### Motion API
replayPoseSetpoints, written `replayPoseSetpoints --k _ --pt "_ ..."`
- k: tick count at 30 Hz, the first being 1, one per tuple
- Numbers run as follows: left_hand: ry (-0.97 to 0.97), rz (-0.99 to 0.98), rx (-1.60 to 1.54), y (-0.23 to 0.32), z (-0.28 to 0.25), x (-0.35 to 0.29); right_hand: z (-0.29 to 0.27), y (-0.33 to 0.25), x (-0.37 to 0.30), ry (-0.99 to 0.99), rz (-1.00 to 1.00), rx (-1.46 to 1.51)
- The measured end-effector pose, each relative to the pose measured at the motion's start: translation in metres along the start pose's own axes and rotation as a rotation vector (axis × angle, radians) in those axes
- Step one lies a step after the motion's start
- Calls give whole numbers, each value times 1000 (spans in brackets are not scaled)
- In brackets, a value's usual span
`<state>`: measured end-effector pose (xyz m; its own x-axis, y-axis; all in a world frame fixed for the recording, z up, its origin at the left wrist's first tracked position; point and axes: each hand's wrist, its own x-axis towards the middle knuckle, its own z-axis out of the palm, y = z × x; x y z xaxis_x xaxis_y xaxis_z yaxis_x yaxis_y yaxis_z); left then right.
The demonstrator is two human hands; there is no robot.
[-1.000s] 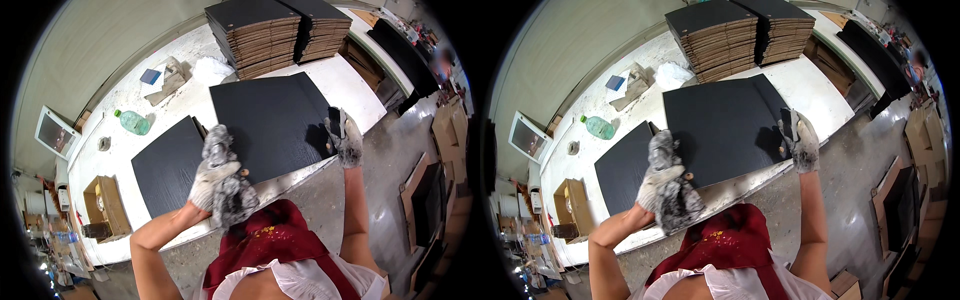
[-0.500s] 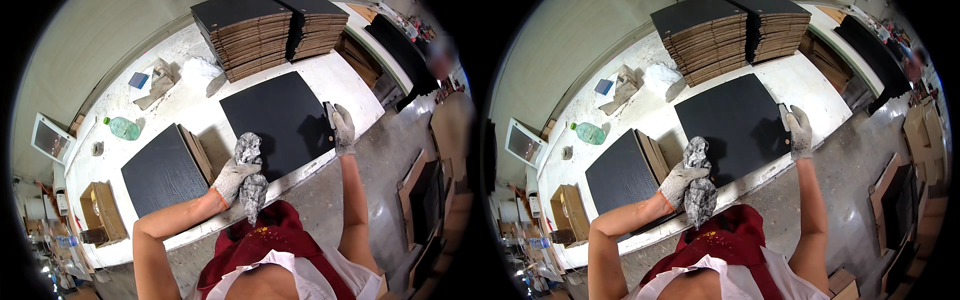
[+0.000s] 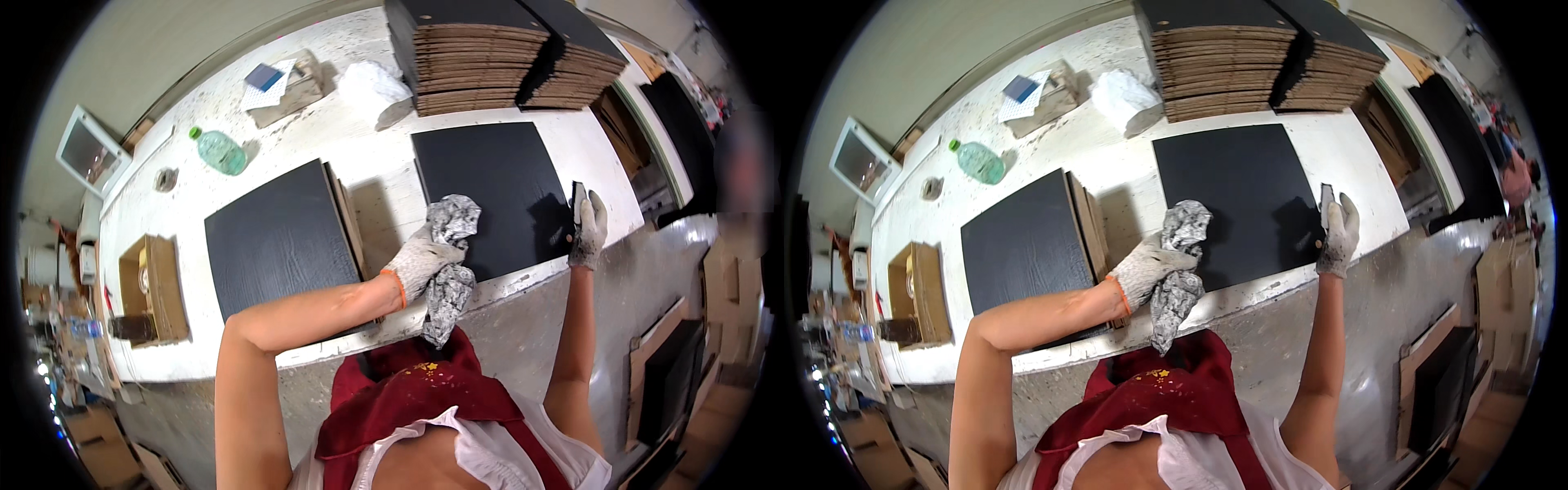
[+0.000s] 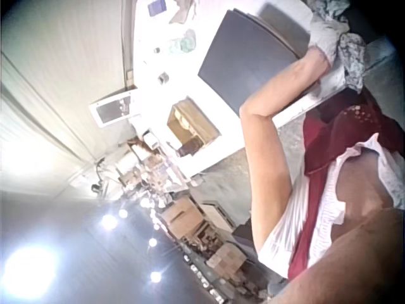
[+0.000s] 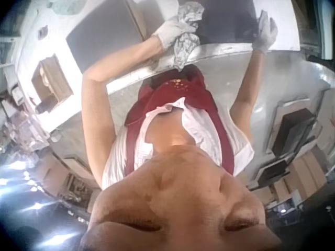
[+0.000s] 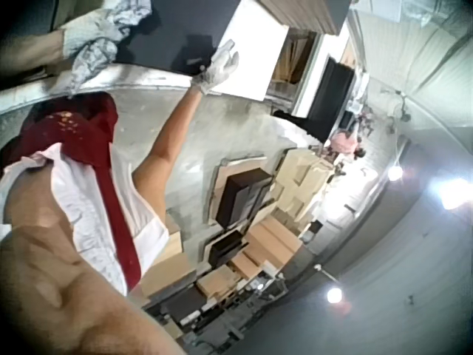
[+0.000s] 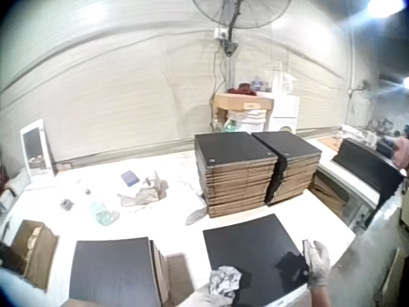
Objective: The person wipes the surface of black rectangular wood panels with a cloth. They handle the panels one at a time, wiping the top surface and edges, then placing them into a stack. The person repeats this process for multiple panels throughout the clip.
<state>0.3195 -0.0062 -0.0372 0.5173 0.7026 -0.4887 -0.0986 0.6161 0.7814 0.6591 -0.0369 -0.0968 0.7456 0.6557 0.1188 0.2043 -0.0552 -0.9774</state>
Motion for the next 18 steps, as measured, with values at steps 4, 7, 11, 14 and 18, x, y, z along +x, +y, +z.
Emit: replayPoseSetpoints --k 4,7,11,14,18 --pt "-44 59 9 -8 -9 1 7 -9 -7 57 24 -49" --pt "-37 107 14 -25 -17 1 14 -5 -6 94 -32 -85" --pt "37 157 167 -33 -5 -4 -2 16 21 16 47 -36" --pt "98 194 289 -44 2 9 -2 0 27 -164 201 108" --pt "135 132 403 -39 13 10 -21 18 47 -311 264 284"
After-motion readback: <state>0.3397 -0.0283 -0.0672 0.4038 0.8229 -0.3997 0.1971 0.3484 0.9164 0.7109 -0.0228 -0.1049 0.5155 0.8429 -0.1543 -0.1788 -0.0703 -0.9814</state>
